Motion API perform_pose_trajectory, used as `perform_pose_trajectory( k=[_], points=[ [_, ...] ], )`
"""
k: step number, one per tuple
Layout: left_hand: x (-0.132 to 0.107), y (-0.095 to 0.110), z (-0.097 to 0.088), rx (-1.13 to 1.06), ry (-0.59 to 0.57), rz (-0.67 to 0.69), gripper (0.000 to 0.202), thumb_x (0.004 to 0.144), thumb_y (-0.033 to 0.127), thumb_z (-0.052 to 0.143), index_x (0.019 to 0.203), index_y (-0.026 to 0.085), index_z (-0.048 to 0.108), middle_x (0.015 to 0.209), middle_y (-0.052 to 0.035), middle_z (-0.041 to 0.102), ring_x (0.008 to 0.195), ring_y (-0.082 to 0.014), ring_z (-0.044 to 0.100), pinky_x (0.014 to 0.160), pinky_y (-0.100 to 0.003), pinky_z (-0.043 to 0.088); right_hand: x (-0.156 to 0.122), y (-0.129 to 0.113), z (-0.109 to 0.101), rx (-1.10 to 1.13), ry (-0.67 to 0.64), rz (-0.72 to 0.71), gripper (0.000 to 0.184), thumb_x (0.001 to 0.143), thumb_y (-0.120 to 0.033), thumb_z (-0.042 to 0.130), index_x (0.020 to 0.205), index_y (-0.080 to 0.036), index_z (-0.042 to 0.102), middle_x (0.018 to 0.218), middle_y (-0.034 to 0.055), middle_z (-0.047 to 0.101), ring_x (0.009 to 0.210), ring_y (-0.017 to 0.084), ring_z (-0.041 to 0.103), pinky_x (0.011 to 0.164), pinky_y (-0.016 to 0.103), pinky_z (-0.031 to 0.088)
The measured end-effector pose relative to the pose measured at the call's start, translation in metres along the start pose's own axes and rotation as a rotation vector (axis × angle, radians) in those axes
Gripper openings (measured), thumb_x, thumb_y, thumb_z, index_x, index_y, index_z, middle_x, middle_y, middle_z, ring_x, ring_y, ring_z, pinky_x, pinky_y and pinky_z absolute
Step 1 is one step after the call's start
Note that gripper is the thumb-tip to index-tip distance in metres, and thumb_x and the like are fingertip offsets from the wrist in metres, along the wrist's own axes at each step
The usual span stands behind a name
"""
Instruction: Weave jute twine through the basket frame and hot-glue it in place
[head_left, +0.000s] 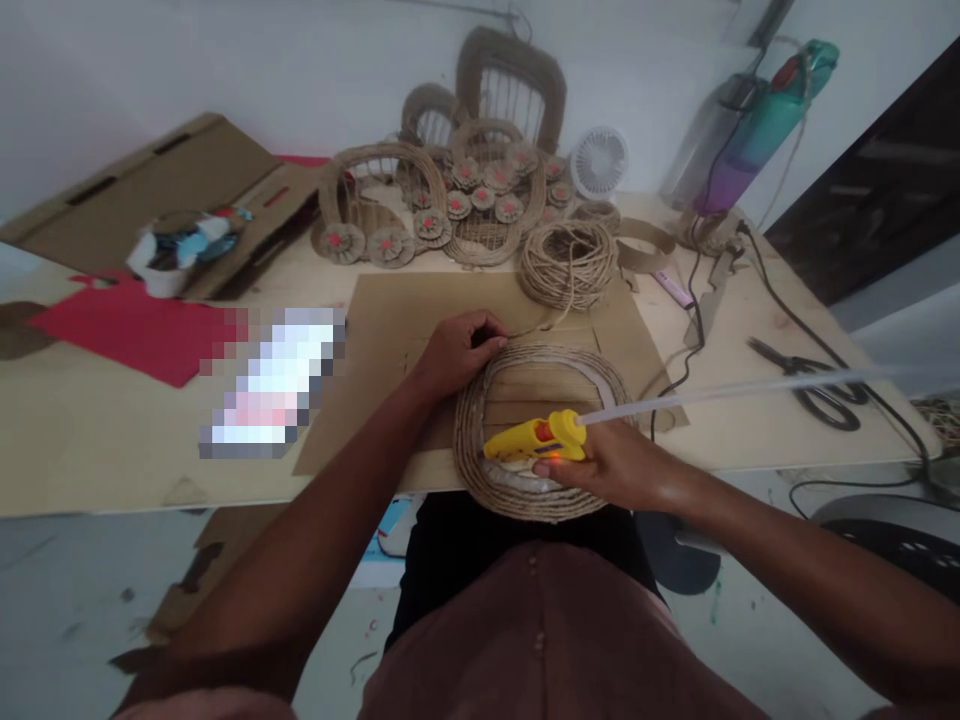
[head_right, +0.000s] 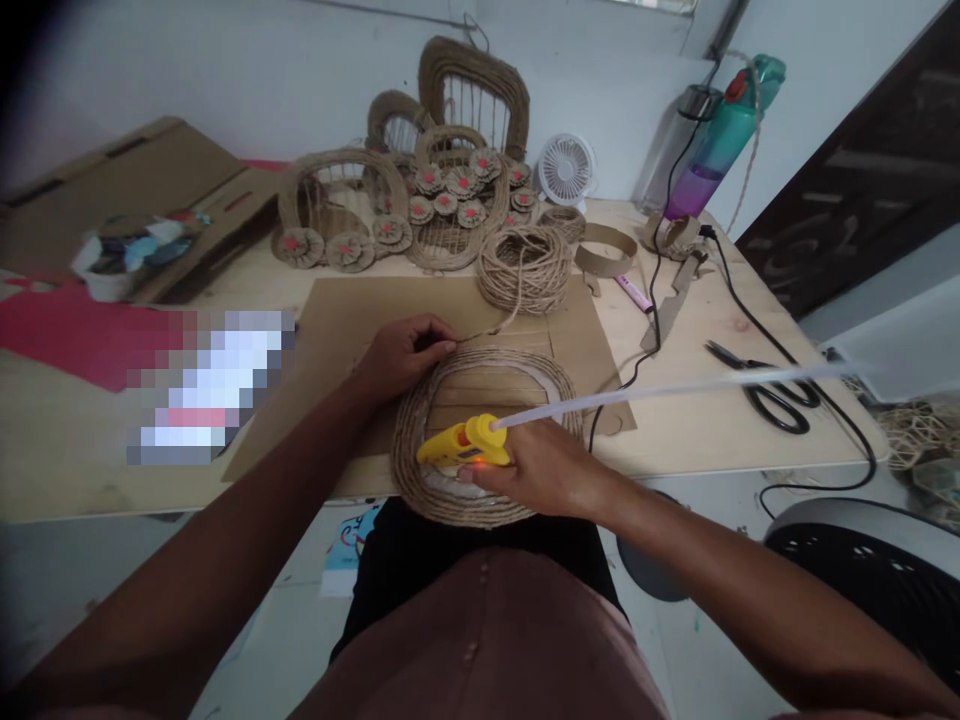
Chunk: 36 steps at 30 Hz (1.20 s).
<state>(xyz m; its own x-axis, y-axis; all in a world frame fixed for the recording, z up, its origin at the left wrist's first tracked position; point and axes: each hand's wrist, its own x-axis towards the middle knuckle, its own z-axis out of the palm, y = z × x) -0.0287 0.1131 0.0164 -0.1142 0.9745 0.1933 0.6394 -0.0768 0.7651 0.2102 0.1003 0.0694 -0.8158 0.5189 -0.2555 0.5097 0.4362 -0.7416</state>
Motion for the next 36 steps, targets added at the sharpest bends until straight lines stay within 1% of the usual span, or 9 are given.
perform_pose_trajectory(
  k=[7,12,14,18,21,25,29,32,36],
  points=[
    [0.0,-0.002,0.001,-0.007,0.002,-0.008,0.023,0.076,0.038,0.056,0.083,0.018,0.066,0.078,-0.0011,0.069,0.071,-0.016,0.057,0.072,-0.029,0.046,-0.003,-0.004,-0.001,-0.015,-0.038,0.058,0.03,0.09,-0.04,0.058,0.106,-0.018,0.068,0.092,0.0069,0.072,0.081,0.022,0.064,0.069,0.03,0.047],
    [0.0,-0.002,0.002,-0.01,0.003,-0.004,0.023,0.076,0.039,0.056,0.082,0.019,0.066,0.081,-0.0012,0.069,0.072,-0.0162,0.057,0.073,-0.03,0.046,-0.01,-0.004,-0.003,-0.085,-0.062,-0.022,0.031,0.09,-0.037,0.058,0.11,-0.016,0.068,0.103,0.0103,0.072,0.092,0.024,0.065,0.077,0.033,0.048],
    [0.0,-0.003,0.002,-0.013,0.006,0.004,0.023,0.076,0.038,0.056,0.082,0.018,0.066,0.081,-0.0013,0.069,0.072,-0.016,0.057,0.074,-0.03,0.046,-0.013,-0.004,-0.003,-0.07,-0.057,-0.016,0.031,0.09,-0.037,0.058,0.111,-0.017,0.067,0.104,0.0096,0.072,0.093,0.024,0.065,0.078,0.033,0.048],
    [0.001,-0.003,0.001,-0.006,0.009,0.014,0.023,0.076,0.038,0.056,0.083,0.018,0.066,0.081,-0.0015,0.069,0.073,-0.0161,0.057,0.074,-0.029,0.046,-0.017,-0.005,-0.003,0.011,-0.101,0.037,0.029,0.09,-0.035,0.058,0.11,-0.016,0.068,0.096,0.0068,0.073,0.084,0.021,0.066,0.074,0.03,0.049],
    [0.001,-0.003,0.001,0.004,0.004,0.017,0.023,0.076,0.037,0.056,0.083,0.018,0.066,0.081,-0.0015,0.069,0.073,-0.0162,0.057,0.075,-0.029,0.047,-0.023,-0.005,-0.005,-0.002,-0.124,0.031,0.029,0.089,-0.032,0.059,0.111,-0.015,0.068,0.101,0.0081,0.073,0.087,0.021,0.066,0.076,0.03,0.049],
    [0.001,-0.002,0.001,0.013,-0.005,0.013,0.023,0.076,0.037,0.056,0.083,0.017,0.067,0.08,-0.0014,0.069,0.072,-0.0157,0.057,0.074,-0.029,0.047,-0.026,-0.007,-0.005,-0.024,-0.104,0.028,0.034,0.09,-0.034,0.057,0.116,-0.014,0.066,0.108,0.0103,0.072,0.093,0.023,0.066,0.079,0.032,0.05],
    [0.0,-0.002,0.001,0.016,0.008,0.019,0.024,0.076,0.036,0.057,0.083,0.017,0.067,0.082,-0.0017,0.07,0.071,-0.0152,0.057,0.075,-0.029,0.047,-0.019,-0.009,-0.001,-0.015,-0.079,0.061,0.034,0.092,-0.037,0.055,0.114,-0.015,0.067,0.103,0.0089,0.072,0.087,0.021,0.065,0.075,0.03,0.048],
    [0.0,-0.003,0.002,0.019,0.01,0.027,0.024,0.076,0.036,0.057,0.083,0.017,0.068,0.083,-0.0019,0.07,0.072,-0.0154,0.058,0.076,-0.03,0.048,-0.015,-0.008,0.002,-0.023,-0.076,0.045,0.036,0.091,-0.042,0.056,0.112,-0.015,0.067,0.098,0.0084,0.072,0.082,0.021,0.064,0.07,0.029,0.046],
    [0.001,-0.004,0.001,0.024,0.001,0.037,0.024,0.077,0.036,0.056,0.085,0.017,0.068,0.082,-0.0019,0.071,0.075,-0.0166,0.06,0.076,-0.03,0.048,-0.014,-0.008,0.005,-0.062,-0.023,0.01,0.034,0.092,-0.04,0.055,0.111,-0.016,0.068,0.099,0.0084,0.072,0.085,0.021,0.064,0.072,0.028,0.045]
  ],
)
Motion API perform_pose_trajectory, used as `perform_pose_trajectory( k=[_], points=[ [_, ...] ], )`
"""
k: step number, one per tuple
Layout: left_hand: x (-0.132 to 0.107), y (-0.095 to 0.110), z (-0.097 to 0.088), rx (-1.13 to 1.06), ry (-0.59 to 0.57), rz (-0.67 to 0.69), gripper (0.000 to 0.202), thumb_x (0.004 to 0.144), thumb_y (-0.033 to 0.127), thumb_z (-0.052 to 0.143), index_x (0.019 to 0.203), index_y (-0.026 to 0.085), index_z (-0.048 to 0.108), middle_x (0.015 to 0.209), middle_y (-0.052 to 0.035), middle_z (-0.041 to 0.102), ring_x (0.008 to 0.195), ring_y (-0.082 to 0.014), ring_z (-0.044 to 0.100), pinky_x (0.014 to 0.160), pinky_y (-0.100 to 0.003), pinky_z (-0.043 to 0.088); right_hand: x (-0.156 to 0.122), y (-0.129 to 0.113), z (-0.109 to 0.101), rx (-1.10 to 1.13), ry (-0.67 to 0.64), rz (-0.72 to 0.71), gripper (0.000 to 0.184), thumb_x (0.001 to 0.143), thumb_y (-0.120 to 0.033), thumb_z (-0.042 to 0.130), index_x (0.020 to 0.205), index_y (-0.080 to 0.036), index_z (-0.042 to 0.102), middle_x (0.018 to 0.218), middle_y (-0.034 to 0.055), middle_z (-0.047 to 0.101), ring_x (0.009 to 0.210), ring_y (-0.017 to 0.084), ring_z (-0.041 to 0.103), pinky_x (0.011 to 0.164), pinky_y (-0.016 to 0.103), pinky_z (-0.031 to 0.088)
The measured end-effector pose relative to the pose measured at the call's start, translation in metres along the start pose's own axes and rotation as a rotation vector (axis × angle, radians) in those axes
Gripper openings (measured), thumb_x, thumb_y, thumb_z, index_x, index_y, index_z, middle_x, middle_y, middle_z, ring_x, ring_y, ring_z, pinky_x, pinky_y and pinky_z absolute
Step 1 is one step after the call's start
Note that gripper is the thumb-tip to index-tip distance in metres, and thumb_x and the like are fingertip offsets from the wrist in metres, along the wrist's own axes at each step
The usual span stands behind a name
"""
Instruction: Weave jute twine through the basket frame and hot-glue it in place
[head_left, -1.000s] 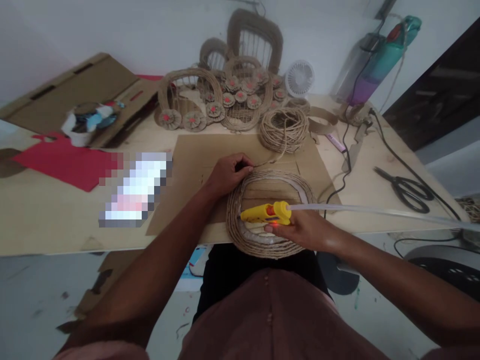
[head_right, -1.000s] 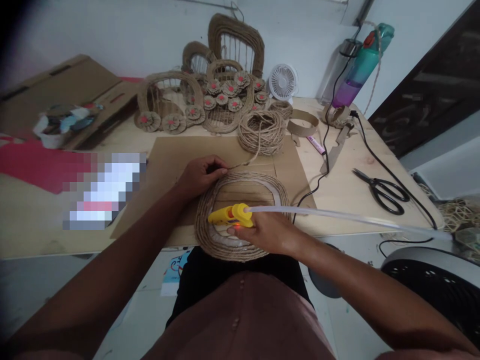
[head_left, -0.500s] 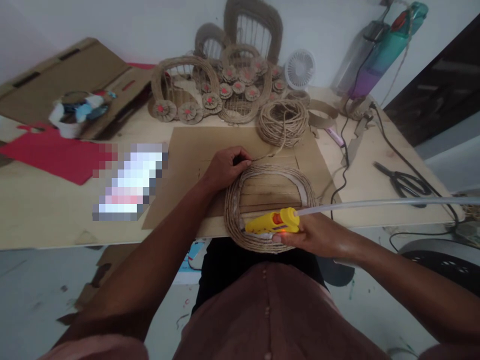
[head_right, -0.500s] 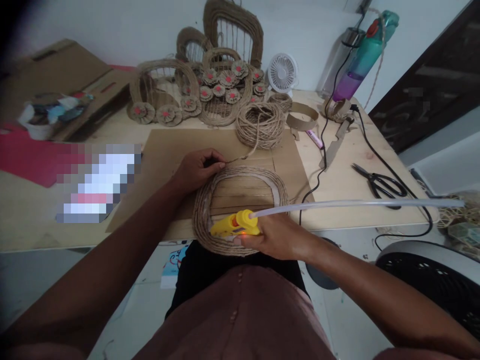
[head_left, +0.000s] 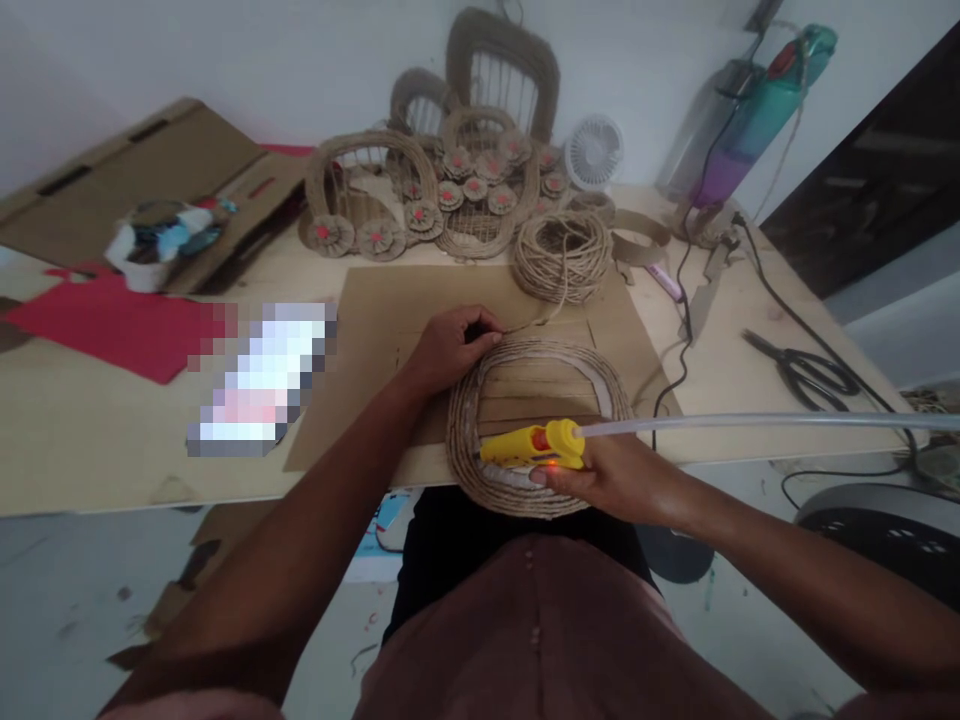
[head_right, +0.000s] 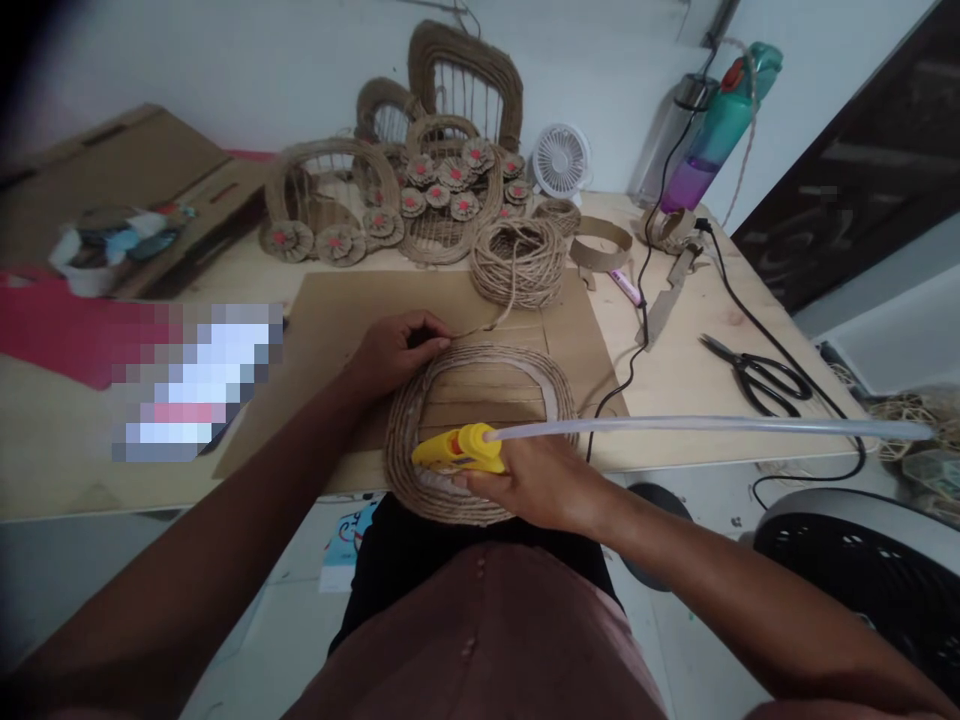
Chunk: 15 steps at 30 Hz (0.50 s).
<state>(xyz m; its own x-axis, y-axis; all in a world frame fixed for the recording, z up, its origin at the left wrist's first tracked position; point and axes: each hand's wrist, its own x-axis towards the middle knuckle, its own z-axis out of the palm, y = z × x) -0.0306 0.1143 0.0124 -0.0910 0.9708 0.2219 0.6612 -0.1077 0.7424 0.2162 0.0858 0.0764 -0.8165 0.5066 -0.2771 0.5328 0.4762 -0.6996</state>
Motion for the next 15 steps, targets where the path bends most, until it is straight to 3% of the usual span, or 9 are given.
perform_pose_trajectory(
  k=[5,12,15],
  points=[
    [-0.001,0.001,-0.001,0.001,-0.012,0.002,0.024,0.077,0.035,0.056,0.087,0.018,0.069,0.087,-0.0029,0.072,0.079,-0.018,0.062,0.08,-0.032,0.048,0.008,-0.001,0.003,-0.009,0.001,0.15,0.035,0.091,-0.045,0.054,0.102,-0.015,0.069,0.086,0.0073,0.071,0.075,0.021,0.064,0.064,0.027,0.042],
    [-0.003,0.002,0.0,0.004,-0.017,-0.024,0.023,0.077,0.034,0.056,0.089,0.019,0.068,0.091,-0.0033,0.072,0.084,-0.019,0.063,0.084,-0.034,0.049,0.017,0.004,0.004,-0.037,0.089,0.048,0.031,0.088,-0.041,0.061,0.104,-0.016,0.07,0.094,0.0088,0.072,0.088,0.022,0.064,0.072,0.028,0.042],
    [-0.002,0.001,0.0,0.006,-0.017,-0.028,0.023,0.077,0.035,0.056,0.088,0.019,0.068,0.091,-0.0035,0.072,0.084,-0.0193,0.063,0.084,-0.034,0.05,0.02,0.004,0.004,-0.052,0.117,0.078,0.032,0.088,-0.043,0.062,0.104,-0.016,0.07,0.092,0.0081,0.071,0.085,0.022,0.064,0.07,0.027,0.041]
  ],
)
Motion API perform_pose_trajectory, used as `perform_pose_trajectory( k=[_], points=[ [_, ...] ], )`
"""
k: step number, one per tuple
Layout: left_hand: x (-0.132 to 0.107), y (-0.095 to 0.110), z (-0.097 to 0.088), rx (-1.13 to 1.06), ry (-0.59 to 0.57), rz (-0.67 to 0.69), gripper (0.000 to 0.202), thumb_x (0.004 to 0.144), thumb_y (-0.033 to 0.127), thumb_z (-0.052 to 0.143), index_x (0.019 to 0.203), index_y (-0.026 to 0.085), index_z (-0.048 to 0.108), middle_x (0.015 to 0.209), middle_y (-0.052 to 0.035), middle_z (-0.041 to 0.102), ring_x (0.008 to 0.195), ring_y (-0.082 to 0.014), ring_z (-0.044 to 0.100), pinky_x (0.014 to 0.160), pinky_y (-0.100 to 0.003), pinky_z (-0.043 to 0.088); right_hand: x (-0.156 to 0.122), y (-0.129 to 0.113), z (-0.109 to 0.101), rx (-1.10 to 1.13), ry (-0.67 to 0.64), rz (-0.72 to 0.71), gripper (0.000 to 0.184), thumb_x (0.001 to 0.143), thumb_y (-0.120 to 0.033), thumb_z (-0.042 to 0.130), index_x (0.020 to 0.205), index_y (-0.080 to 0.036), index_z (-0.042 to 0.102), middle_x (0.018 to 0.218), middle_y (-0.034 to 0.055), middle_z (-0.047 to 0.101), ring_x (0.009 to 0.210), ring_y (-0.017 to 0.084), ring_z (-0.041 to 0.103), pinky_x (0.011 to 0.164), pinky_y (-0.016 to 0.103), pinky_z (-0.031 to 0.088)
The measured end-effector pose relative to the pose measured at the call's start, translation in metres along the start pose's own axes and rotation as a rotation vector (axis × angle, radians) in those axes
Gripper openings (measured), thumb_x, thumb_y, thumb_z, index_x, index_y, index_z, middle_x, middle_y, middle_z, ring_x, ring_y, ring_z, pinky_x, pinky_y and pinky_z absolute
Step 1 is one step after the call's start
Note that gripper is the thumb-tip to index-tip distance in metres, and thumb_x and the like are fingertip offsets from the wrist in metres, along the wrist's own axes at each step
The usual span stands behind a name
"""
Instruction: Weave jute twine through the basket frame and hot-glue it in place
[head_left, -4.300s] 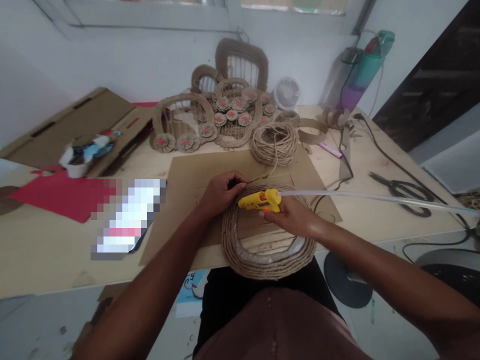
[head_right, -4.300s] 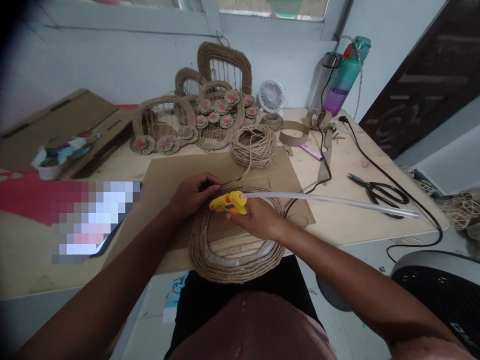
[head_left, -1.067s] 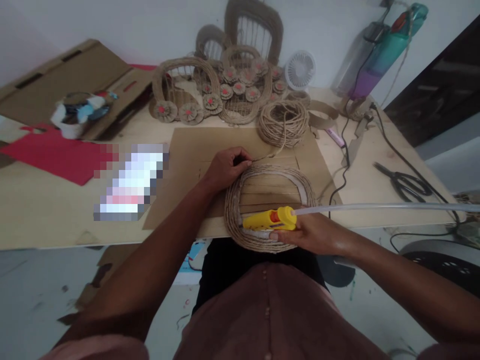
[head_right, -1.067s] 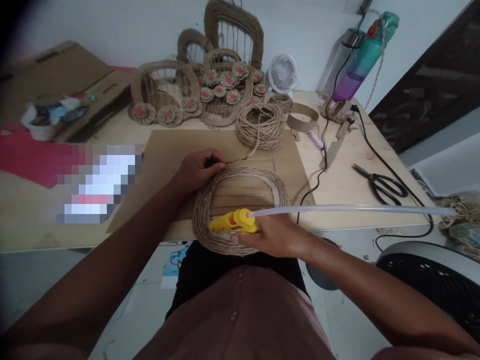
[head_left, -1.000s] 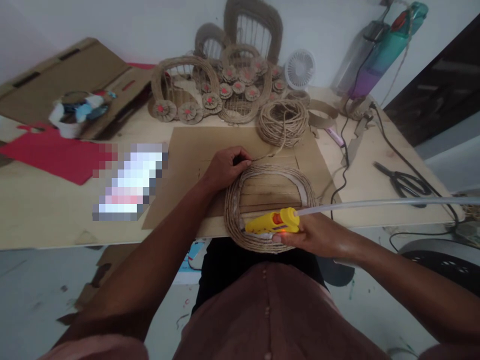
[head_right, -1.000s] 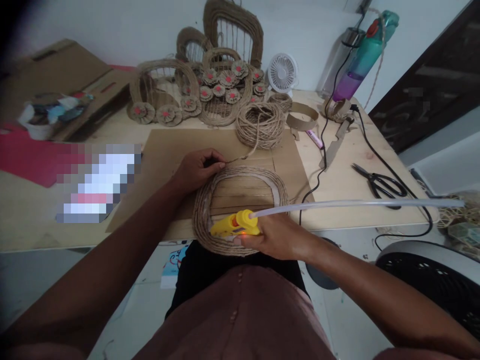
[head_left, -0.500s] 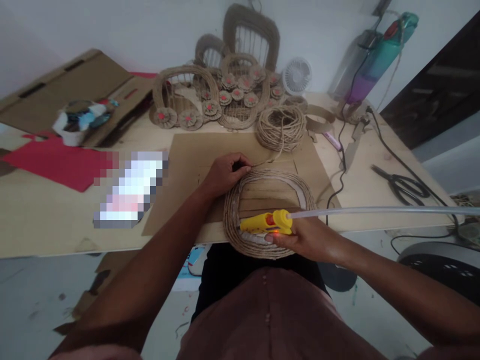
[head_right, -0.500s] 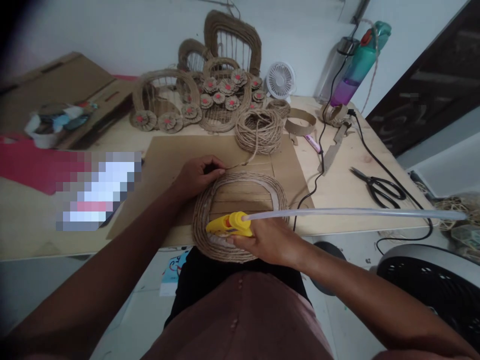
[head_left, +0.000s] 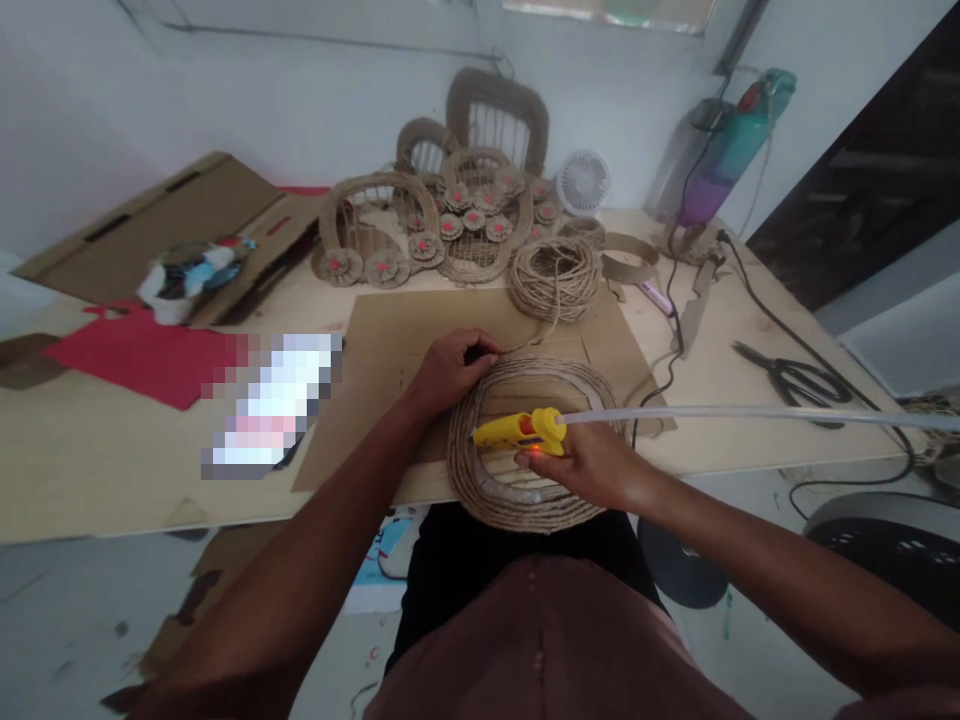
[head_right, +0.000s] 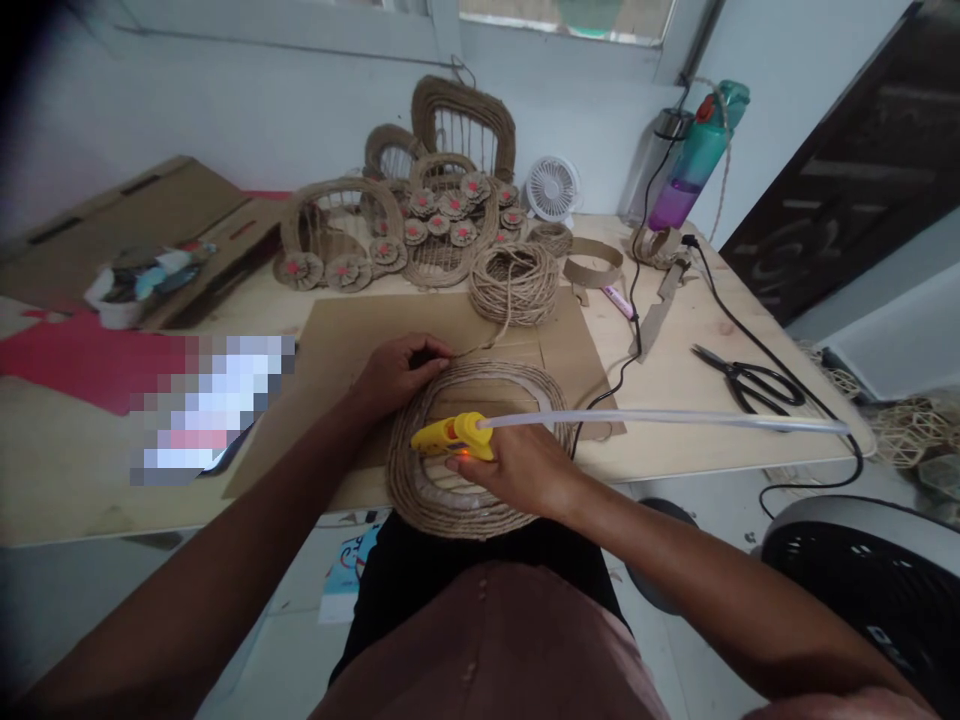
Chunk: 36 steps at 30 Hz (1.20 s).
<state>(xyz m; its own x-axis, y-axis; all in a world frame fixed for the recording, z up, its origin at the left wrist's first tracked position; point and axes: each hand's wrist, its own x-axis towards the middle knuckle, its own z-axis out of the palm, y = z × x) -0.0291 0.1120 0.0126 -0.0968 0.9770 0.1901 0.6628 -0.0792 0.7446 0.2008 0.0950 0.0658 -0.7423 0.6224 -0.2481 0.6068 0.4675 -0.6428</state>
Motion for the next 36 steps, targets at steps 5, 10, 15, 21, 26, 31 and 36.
perform_pose_trajectory(
  k=[5,10,15,21,26,31,36],
  points=[
    [0.0,-0.002,0.001,-0.007,0.003,-0.001,0.023,0.077,0.036,0.056,0.088,0.019,0.068,0.089,-0.0038,0.072,0.083,-0.0196,0.063,0.084,-0.035,0.05,0.005,-0.001,0.001,-0.009,0.005,0.057,0.034,0.09,-0.045,0.058,0.101,-0.015,0.07,0.084,0.0063,0.07,0.074,0.019,0.061,0.062,0.026,0.036],
    [-0.001,-0.003,0.001,-0.014,0.005,0.004,0.023,0.077,0.036,0.055,0.088,0.02,0.068,0.089,-0.0038,0.072,0.083,-0.0198,0.064,0.084,-0.035,0.05,0.011,0.0,0.002,-0.073,0.069,0.078,0.033,0.09,-0.045,0.059,0.097,-0.014,0.069,0.08,0.0061,0.068,0.07,0.017,0.057,0.058,0.026,0.031],
    [-0.002,-0.003,0.0,-0.031,-0.002,-0.013,0.023,0.077,0.037,0.056,0.088,0.02,0.069,0.089,-0.0033,0.072,0.083,-0.0194,0.064,0.084,-0.035,0.051,0.017,0.0,0.0,-0.116,0.113,0.092,0.03,0.091,-0.041,0.058,0.099,-0.014,0.069,0.08,0.0055,0.067,0.066,0.015,0.054,0.057,0.026,0.029],
    [-0.002,-0.002,-0.001,-0.016,-0.012,-0.012,0.024,0.078,0.037,0.055,0.088,0.021,0.069,0.09,-0.0038,0.072,0.085,-0.0202,0.064,0.084,-0.036,0.051,0.02,0.0,-0.005,-0.125,0.16,0.071,0.033,0.092,-0.043,0.056,0.098,-0.013,0.069,0.089,0.0097,0.07,0.078,0.02,0.062,0.064,0.027,0.036],
    [-0.002,-0.001,0.0,-0.011,0.011,-0.011,0.023,0.077,0.037,0.056,0.087,0.022,0.069,0.089,-0.0033,0.072,0.084,-0.0199,0.065,0.082,-0.035,0.052,0.024,-0.003,-0.008,-0.174,0.133,0.116,0.035,0.092,-0.045,0.056,0.1,-0.013,0.07,0.091,0.0101,0.071,0.08,0.02,0.063,0.065,0.027,0.037],
    [-0.002,0.0,-0.001,-0.004,-0.007,-0.012,0.024,0.078,0.037,0.054,0.087,0.02,0.069,0.089,-0.0042,0.072,0.082,-0.0202,0.065,0.081,-0.035,0.051,0.029,0.001,-0.009,-0.216,0.177,0.102,0.039,0.093,-0.046,0.055,0.104,-0.012,0.07,0.09,0.0117,0.072,0.08,0.022,0.065,0.065,0.028,0.037],
    [-0.002,0.001,-0.002,0.004,-0.011,-0.016,0.026,0.078,0.038,0.054,0.089,0.02,0.069,0.089,-0.005,0.073,0.083,-0.021,0.065,0.082,-0.036,0.051,0.032,0.005,-0.011,-0.207,0.202,0.082,0.042,0.092,-0.048,0.055,0.111,-0.012,0.068,0.099,0.0139,0.073,0.088,0.025,0.066,0.069,0.029,0.04]
  ],
)
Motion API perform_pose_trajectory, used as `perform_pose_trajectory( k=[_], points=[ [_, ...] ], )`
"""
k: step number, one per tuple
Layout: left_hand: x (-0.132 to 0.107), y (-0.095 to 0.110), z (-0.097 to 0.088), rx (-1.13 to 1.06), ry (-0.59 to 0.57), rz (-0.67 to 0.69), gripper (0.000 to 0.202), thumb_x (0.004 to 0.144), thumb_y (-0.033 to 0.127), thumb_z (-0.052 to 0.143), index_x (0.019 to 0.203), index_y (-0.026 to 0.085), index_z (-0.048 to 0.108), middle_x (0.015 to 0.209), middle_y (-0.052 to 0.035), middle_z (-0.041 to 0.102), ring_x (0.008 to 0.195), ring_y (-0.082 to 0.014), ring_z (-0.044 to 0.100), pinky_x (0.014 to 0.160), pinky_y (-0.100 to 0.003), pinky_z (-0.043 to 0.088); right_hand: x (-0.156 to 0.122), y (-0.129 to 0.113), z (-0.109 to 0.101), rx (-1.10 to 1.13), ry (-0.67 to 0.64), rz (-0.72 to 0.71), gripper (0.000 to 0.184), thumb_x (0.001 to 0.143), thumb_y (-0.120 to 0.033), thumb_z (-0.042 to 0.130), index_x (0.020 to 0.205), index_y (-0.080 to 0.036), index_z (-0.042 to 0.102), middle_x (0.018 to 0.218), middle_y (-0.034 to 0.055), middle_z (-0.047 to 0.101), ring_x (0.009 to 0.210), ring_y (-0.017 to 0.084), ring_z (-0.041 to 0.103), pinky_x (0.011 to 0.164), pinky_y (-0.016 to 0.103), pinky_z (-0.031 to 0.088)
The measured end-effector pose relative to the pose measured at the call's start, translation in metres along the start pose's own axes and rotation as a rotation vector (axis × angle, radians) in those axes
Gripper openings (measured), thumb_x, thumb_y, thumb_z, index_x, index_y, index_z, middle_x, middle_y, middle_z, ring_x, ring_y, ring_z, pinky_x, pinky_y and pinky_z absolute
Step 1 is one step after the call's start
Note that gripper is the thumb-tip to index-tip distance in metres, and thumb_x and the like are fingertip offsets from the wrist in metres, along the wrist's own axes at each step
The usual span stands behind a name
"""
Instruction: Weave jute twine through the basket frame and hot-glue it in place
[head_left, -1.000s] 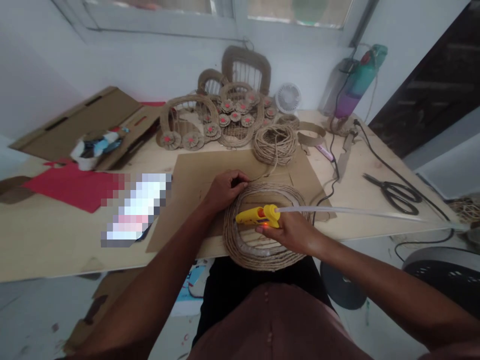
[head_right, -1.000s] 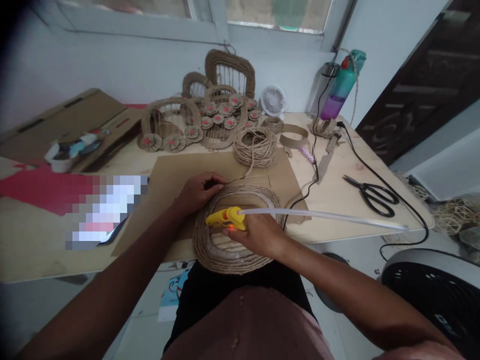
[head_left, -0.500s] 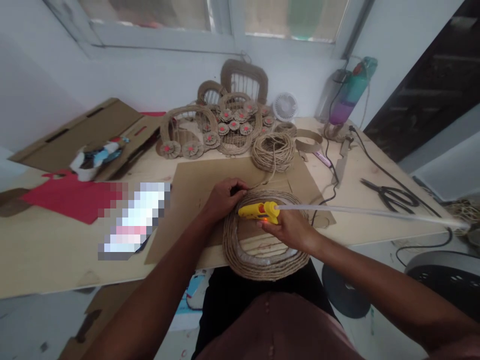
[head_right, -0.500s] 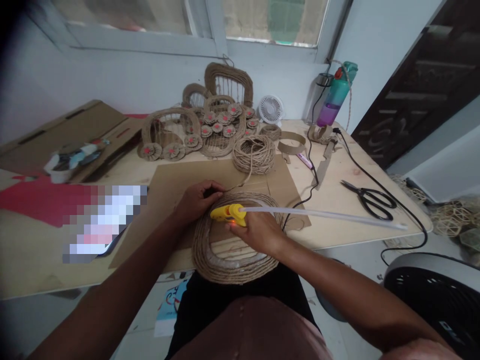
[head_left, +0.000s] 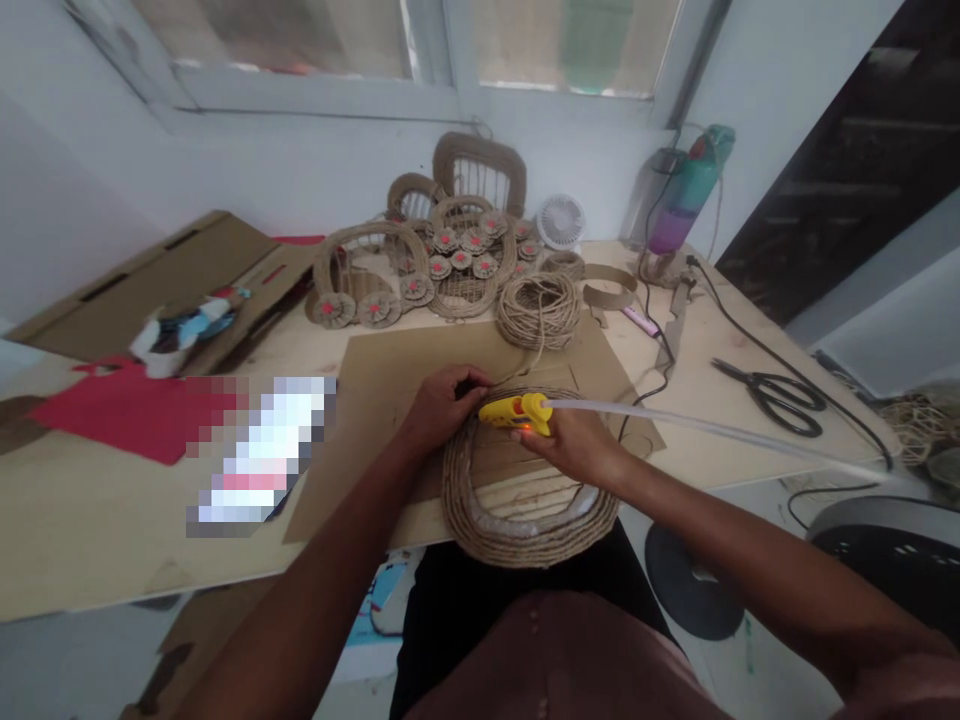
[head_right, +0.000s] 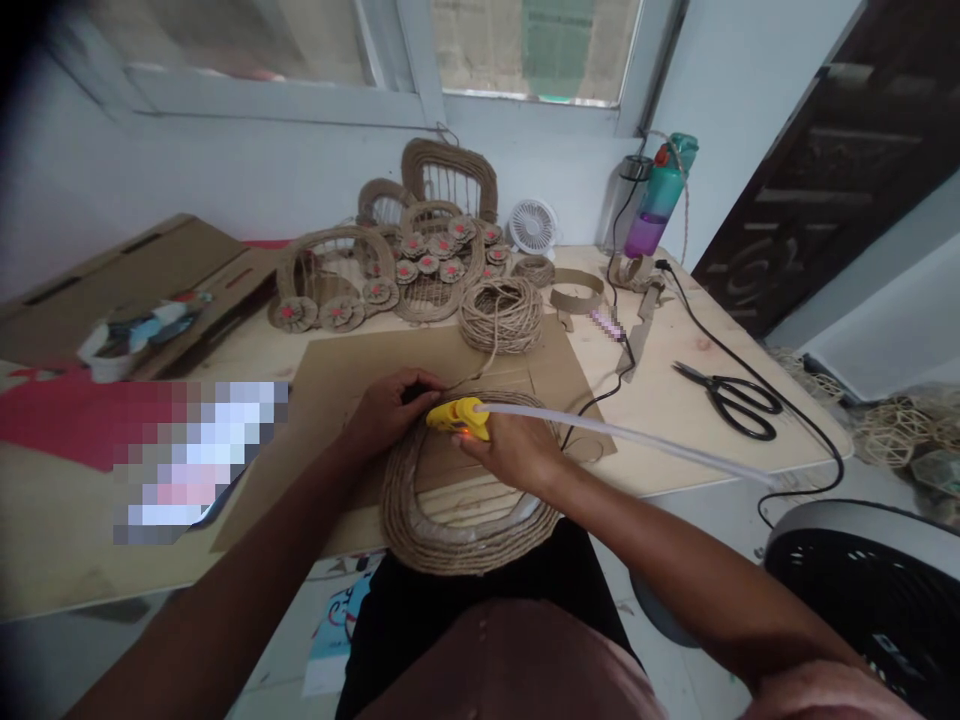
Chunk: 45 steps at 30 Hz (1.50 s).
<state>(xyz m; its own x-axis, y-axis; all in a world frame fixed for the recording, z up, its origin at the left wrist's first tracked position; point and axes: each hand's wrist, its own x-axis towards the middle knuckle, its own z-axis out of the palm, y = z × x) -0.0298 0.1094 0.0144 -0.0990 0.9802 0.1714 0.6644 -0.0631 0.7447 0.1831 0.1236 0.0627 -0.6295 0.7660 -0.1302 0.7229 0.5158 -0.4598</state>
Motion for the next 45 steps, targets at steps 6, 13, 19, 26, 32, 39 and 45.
perform_pose_trajectory(
  k=[6,13,19,26,32,39,45],
  points=[
    [0.0,-0.001,0.001,-0.001,0.007,-0.002,0.025,0.078,0.039,0.054,0.087,0.021,0.069,0.09,-0.0041,0.073,0.084,-0.0211,0.065,0.083,-0.035,0.052,0.0,0.002,-0.007,0.018,-0.03,0.007,0.041,0.093,-0.047,0.054,0.113,-0.014,0.068,0.1,0.0117,0.073,0.091,0.023,0.067,0.072,0.028,0.041],
    [0.001,-0.003,0.001,-0.008,0.003,0.001,0.026,0.077,0.038,0.054,0.089,0.021,0.069,0.09,-0.0043,0.073,0.084,-0.0212,0.065,0.083,-0.036,0.051,-0.001,0.004,-0.014,-0.08,-0.027,0.042,0.042,0.093,-0.047,0.055,0.105,-0.01,0.07,0.093,0.0145,0.073,0.081,0.023,0.066,0.065,0.028,0.038],
    [0.0,-0.003,0.001,0.001,0.006,0.001,0.025,0.077,0.038,0.054,0.088,0.021,0.069,0.09,-0.0045,0.072,0.084,-0.0212,0.065,0.082,-0.036,0.051,-0.003,0.001,-0.017,-0.06,-0.054,0.03,0.041,0.095,-0.047,0.052,0.115,-0.015,0.067,0.103,0.0115,0.073,0.092,0.023,0.067,0.068,0.026,0.039],
    [0.0,-0.004,0.001,0.01,0.004,0.025,0.025,0.078,0.039,0.054,0.087,0.021,0.069,0.088,-0.0045,0.072,0.084,-0.0216,0.064,0.082,-0.037,0.051,-0.006,0.005,-0.022,-0.141,-0.047,0.103,0.041,0.094,-0.047,0.053,0.108,-0.012,0.069,0.098,0.0149,0.073,0.085,0.025,0.068,0.065,0.028,0.038],
    [0.001,-0.003,0.0,0.007,0.004,0.014,0.024,0.077,0.038,0.055,0.087,0.022,0.069,0.087,-0.004,0.072,0.083,-0.0212,0.064,0.081,-0.036,0.051,-0.006,0.005,-0.019,-0.062,-0.062,0.039,0.041,0.096,-0.046,0.048,0.117,-0.016,0.066,0.109,0.0114,0.072,0.097,0.024,0.066,0.071,0.027,0.041],
    [0.001,-0.003,0.001,0.008,0.014,0.022,0.022,0.077,0.037,0.055,0.085,0.022,0.069,0.089,-0.004,0.073,0.082,-0.0211,0.064,0.082,-0.036,0.051,-0.009,0.016,-0.023,-0.157,-0.013,0.149,0.04,0.092,-0.05,0.056,0.1,-0.014,0.071,0.09,0.0117,0.073,0.08,0.022,0.066,0.063,0.026,0.037],
    [0.0,-0.002,0.0,-0.002,0.01,0.014,0.022,0.077,0.038,0.055,0.086,0.023,0.069,0.087,-0.0033,0.072,0.081,-0.0209,0.064,0.081,-0.035,0.051,-0.01,0.016,-0.025,-0.118,-0.043,0.1,0.041,0.095,-0.051,0.049,0.106,-0.017,0.07,0.092,0.0092,0.073,0.079,0.021,0.065,0.061,0.026,0.035]
  ],
)
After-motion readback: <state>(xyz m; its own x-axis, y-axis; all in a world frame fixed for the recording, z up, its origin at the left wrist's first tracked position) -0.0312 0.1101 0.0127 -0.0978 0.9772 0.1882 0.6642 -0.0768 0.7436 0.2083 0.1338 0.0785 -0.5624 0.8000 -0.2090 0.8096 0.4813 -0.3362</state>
